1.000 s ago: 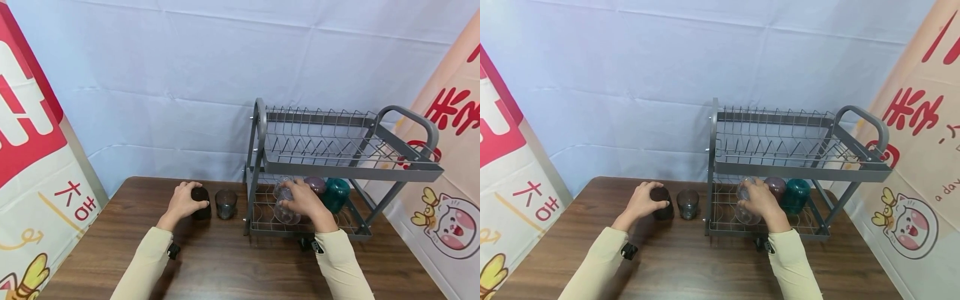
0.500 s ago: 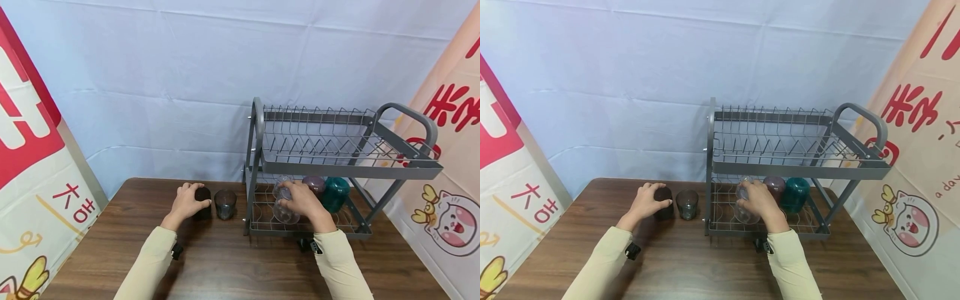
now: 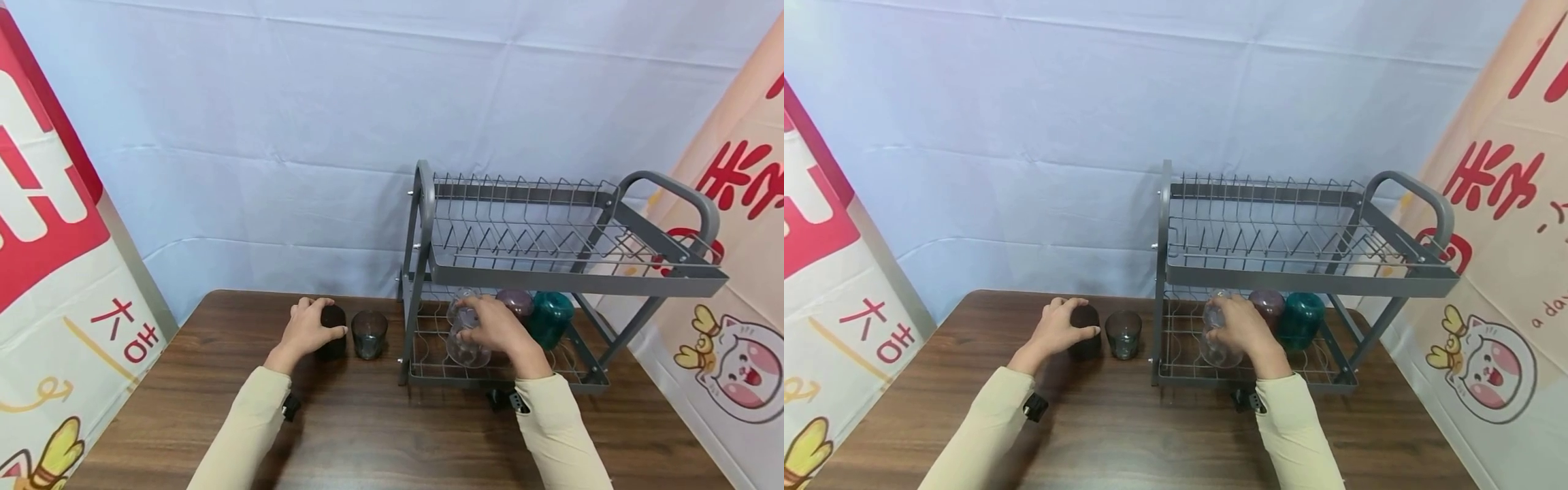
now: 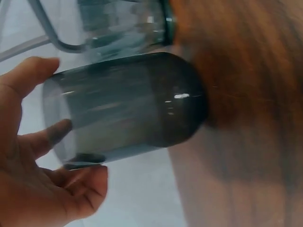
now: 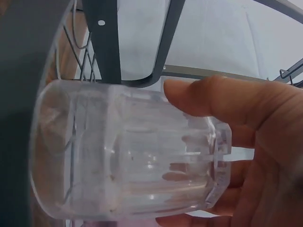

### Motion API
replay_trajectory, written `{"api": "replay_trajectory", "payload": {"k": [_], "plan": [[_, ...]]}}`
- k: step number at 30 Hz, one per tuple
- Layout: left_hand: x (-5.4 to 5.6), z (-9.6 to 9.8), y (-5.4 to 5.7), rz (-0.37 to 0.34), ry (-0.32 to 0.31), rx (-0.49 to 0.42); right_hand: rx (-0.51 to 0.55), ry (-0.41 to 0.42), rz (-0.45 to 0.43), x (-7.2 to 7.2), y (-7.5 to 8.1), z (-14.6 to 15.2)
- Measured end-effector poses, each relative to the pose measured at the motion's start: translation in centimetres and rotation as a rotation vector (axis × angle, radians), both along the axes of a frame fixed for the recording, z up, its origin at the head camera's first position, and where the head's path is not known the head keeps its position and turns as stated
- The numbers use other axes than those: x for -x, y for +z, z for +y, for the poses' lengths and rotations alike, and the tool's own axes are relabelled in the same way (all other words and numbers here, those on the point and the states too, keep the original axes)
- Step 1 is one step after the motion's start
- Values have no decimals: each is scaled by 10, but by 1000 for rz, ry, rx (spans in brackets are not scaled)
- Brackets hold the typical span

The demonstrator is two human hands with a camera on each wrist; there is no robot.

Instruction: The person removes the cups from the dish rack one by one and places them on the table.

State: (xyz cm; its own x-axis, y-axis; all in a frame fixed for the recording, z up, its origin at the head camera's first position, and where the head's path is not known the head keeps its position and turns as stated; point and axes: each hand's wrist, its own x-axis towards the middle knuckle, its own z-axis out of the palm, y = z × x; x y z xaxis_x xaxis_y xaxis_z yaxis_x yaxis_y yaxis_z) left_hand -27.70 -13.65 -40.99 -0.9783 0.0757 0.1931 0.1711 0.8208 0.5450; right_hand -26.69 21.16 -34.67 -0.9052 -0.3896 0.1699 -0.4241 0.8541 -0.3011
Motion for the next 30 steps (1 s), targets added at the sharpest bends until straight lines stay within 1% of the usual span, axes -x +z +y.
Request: {"api": "replay_trajectory", "payload": {"k": [2, 6, 8, 10, 13, 16, 20, 22, 26, 30], "plan": [[-2, 1, 7, -10, -8, 29, 10, 15, 13, 0, 4, -1], [-6, 3, 25, -30, -22, 84, 23, 18, 25, -4, 11, -3], [-8, 3, 31, -32, -28, 102, 25, 17, 27, -5, 13, -3], [-9, 3, 35, -32, -32, 107, 27, 18, 31, -5, 15, -4], [-10, 4, 36, -31, -30, 111, 36, 17, 50, -5, 14, -5], [-14, 6, 35, -6, -32, 142, 42, 3, 65, -8, 13, -7], [-27, 13, 36, 66, -48, 211, 51, -41, 88, -17, 13, -8], [-33, 17, 37, 99, -54, 226, 56, -62, 107, -23, 13, -9], [-45, 22, 39, 131, -51, 212, 48, -71, 128, -31, 16, -10], [-54, 23, 39, 169, -56, 195, 53, -64, 123, -36, 19, -11]]}}
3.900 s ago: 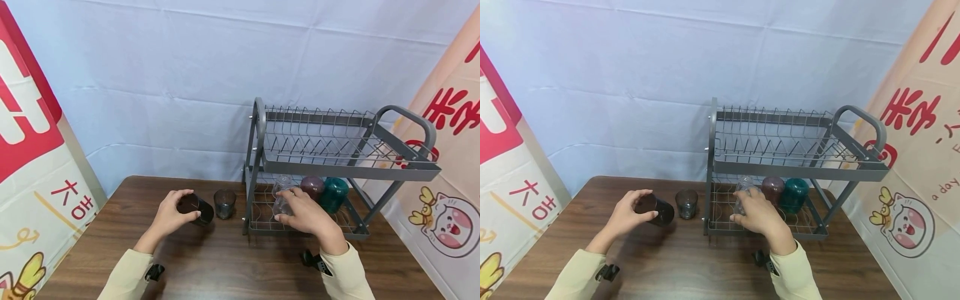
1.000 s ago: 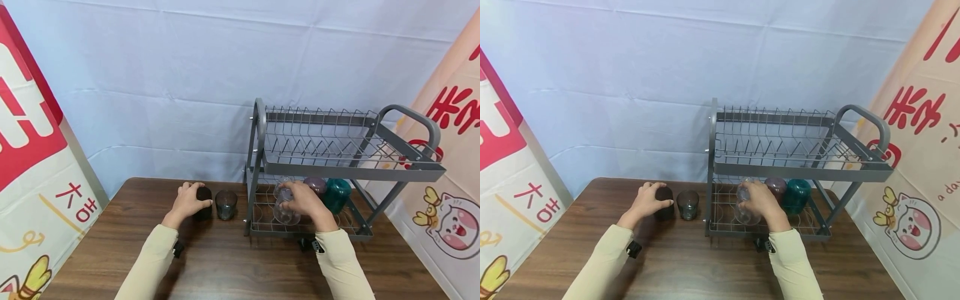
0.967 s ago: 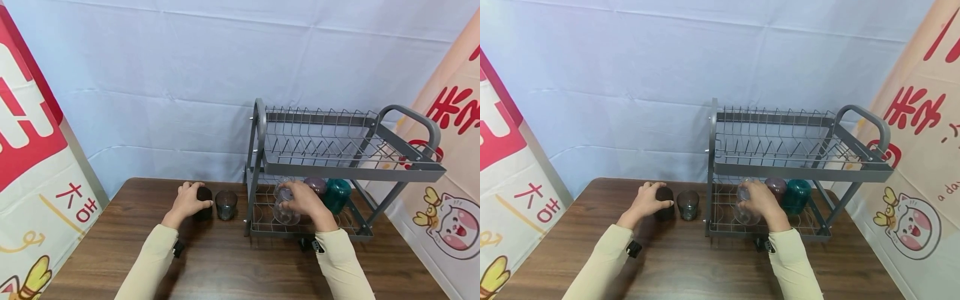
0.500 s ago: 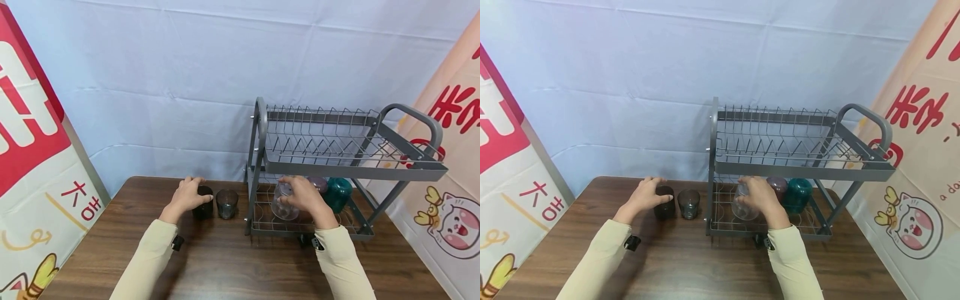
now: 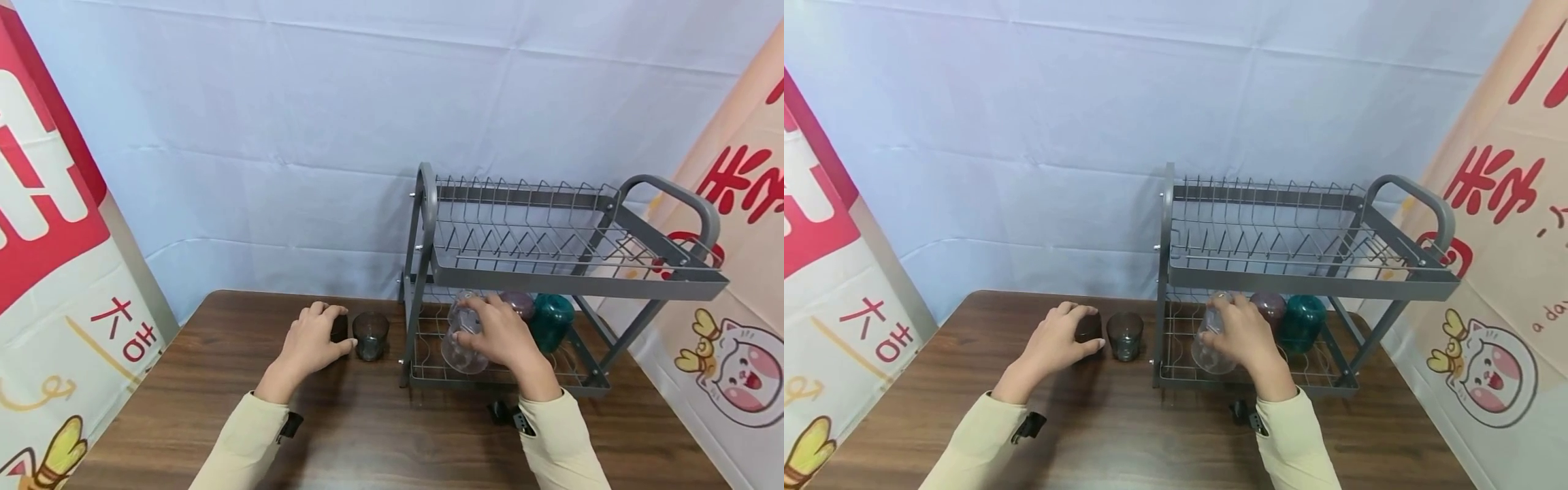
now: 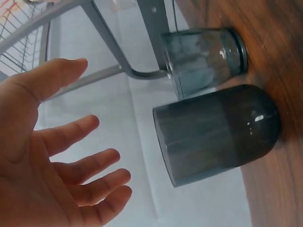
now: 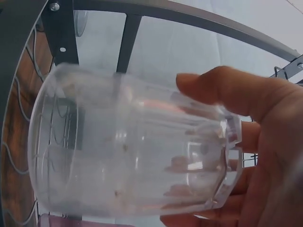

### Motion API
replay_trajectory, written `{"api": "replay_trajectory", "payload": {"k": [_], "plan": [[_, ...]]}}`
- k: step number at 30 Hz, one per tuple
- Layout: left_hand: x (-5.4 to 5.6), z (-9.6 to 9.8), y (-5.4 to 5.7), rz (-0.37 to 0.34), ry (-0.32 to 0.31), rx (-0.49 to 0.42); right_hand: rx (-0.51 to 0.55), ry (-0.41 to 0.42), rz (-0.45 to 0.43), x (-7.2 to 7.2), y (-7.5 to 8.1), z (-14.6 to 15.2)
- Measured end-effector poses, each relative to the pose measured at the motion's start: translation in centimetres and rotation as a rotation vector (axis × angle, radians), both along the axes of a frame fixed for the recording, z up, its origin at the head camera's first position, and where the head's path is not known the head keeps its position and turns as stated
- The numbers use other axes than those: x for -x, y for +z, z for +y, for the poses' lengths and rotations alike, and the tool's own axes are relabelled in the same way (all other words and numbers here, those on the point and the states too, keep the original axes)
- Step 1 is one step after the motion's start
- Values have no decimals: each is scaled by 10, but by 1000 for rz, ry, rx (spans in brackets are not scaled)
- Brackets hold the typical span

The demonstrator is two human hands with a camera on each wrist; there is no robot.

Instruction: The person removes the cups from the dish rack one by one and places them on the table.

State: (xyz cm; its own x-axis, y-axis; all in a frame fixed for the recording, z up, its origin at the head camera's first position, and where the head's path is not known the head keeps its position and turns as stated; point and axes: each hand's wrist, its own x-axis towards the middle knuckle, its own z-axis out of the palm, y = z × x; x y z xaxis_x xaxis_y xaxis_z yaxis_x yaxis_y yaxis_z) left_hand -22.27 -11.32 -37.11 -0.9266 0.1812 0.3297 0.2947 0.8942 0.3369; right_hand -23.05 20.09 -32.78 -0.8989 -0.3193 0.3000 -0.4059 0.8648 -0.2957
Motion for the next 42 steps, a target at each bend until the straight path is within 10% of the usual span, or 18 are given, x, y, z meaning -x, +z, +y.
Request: {"api": "replay_trajectory", "payload": {"k": [11, 42], "plan": [[-22, 9, -13, 37, -73, -69, 69, 34, -57, -10, -6, 3], [-52, 32, -41, -68, -280, -679, 511, -8, -83, -40, -22, 6]]}}
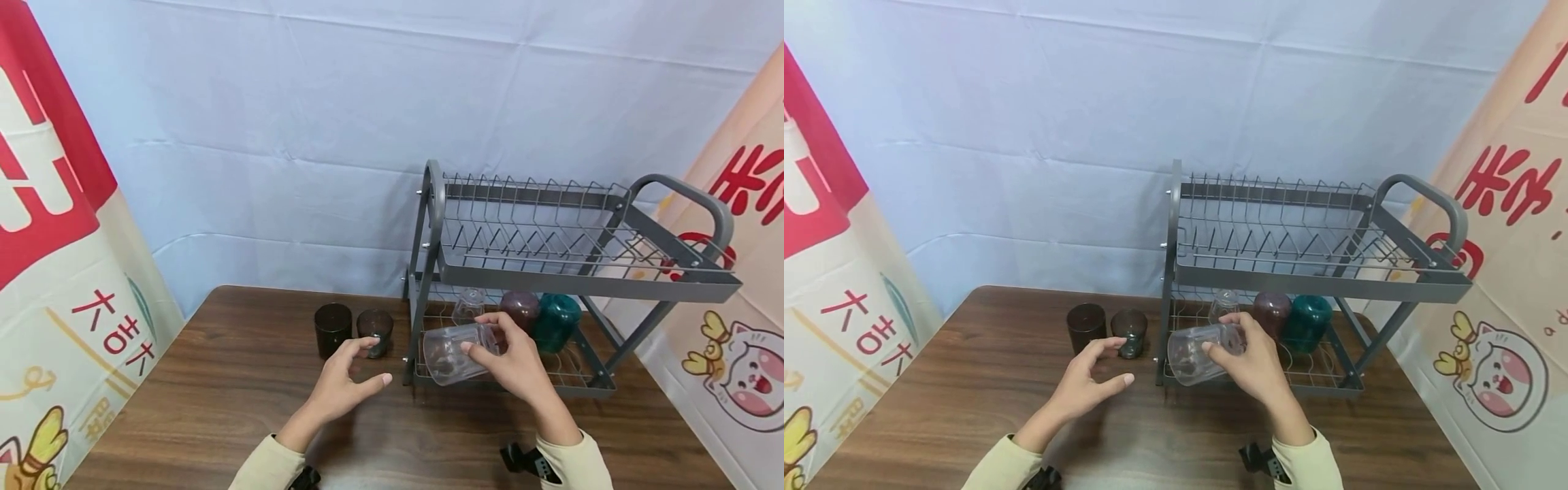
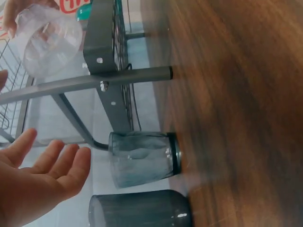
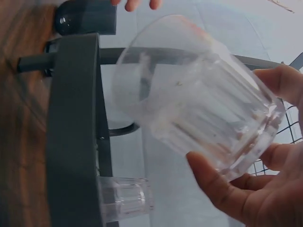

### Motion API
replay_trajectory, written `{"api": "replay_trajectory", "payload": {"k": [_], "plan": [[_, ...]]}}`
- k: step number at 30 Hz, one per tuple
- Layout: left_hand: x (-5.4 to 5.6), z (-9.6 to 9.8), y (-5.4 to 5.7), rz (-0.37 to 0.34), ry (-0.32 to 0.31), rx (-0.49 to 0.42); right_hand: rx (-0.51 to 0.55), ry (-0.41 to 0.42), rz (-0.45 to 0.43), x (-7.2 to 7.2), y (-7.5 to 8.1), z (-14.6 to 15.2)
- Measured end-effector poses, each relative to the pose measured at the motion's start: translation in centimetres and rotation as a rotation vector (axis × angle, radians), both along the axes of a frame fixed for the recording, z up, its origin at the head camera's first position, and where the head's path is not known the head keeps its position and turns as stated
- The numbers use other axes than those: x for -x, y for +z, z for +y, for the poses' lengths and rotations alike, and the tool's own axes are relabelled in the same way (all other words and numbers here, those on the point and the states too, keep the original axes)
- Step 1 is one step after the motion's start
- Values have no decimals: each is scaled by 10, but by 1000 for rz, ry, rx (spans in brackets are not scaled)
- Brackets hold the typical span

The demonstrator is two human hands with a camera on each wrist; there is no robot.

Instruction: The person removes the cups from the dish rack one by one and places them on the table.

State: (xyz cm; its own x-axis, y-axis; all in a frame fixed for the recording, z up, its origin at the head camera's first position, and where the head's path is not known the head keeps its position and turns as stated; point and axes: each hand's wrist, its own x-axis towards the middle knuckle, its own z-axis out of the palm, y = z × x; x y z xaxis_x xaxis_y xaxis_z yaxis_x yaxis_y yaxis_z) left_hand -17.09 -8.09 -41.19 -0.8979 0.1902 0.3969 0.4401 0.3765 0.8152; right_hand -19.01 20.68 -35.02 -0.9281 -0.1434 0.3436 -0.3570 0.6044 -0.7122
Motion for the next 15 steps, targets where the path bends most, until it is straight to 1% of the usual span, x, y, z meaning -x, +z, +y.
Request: {"api": "replay_trajectory", "payload": {"k": [3, 5, 7, 10, 13, 15], "plan": [[-10, 3, 13, -5, -25, -60, 82, 17, 10, -1, -5, 0], [-14, 3, 18, -5, -51, -114, 145, 39, 19, -1, -9, 0], [-12, 4, 12, 18, -75, -135, 207, 62, 21, -1, -13, 0], [-5, 5, -3, 52, -100, -156, 283, 88, 14, -2, -18, 0], [2, 6, -17, 69, -121, -172, 329, 97, 1, -1, -22, -2], [5, 8, -21, 78, -146, -193, 351, 111, 1, -1, -24, -3]]}}
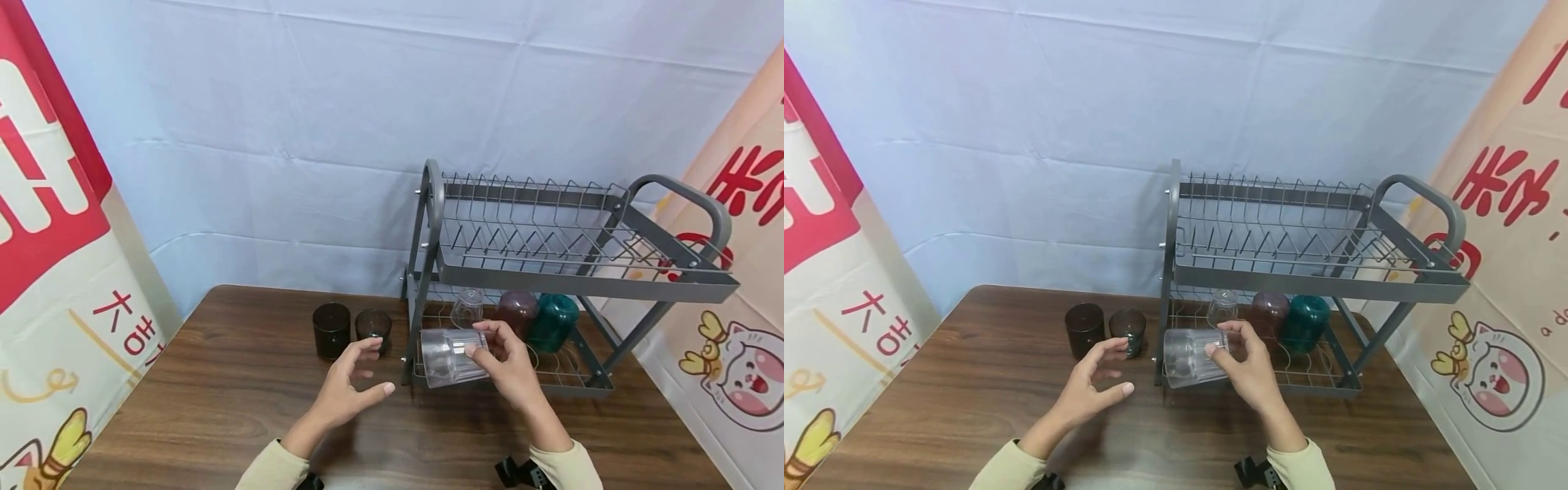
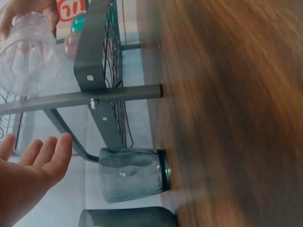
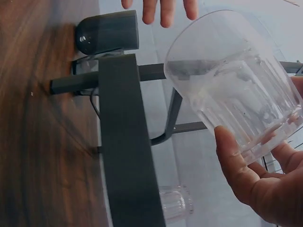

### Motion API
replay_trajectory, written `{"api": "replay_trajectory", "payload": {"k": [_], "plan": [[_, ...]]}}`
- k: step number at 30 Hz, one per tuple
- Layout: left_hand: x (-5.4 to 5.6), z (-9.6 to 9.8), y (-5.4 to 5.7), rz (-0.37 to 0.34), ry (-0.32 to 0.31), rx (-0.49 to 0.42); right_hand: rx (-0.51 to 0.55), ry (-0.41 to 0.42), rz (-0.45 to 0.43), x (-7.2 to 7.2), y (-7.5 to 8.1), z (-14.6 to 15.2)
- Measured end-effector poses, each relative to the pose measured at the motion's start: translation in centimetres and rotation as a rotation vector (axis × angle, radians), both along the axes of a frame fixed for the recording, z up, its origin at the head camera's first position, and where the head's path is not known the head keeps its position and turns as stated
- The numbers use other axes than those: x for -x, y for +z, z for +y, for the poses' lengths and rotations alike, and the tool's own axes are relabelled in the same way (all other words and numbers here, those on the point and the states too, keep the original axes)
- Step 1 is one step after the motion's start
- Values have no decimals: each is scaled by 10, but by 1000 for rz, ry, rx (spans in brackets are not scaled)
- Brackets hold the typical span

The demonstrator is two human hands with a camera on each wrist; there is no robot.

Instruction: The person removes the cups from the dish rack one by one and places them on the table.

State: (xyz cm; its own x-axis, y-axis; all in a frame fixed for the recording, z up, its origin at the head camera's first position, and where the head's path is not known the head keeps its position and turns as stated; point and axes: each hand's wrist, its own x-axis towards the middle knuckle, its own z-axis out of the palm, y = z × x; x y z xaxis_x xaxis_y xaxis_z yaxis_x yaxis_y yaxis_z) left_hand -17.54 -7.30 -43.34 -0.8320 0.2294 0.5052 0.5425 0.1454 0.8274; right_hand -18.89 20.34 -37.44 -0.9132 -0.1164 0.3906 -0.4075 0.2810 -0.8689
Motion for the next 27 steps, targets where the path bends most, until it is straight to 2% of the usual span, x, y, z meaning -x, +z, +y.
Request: {"api": "replay_trajectory", "payload": {"k": [4, 8, 11, 16, 19, 27], "plan": [[2, 6, -2, 2, -44, -38, 29, 28, 7, 0, -4, -3], [0, 11, 1, 16, -63, -64, 45, 39, 13, -2, -6, -7], [-4, 15, 9, 35, -82, -83, 60, 46, 25, -3, -8, -8], [-15, 22, 23, -7, -129, -123, 106, 64, 41, -3, -9, -11], [-17, 24, 26, -27, -146, -161, 141, 76, 38, -4, -10, -13], [-17, 26, 27, 13, -192, -225, 192, 171, -2, -8, -13, -23]]}}
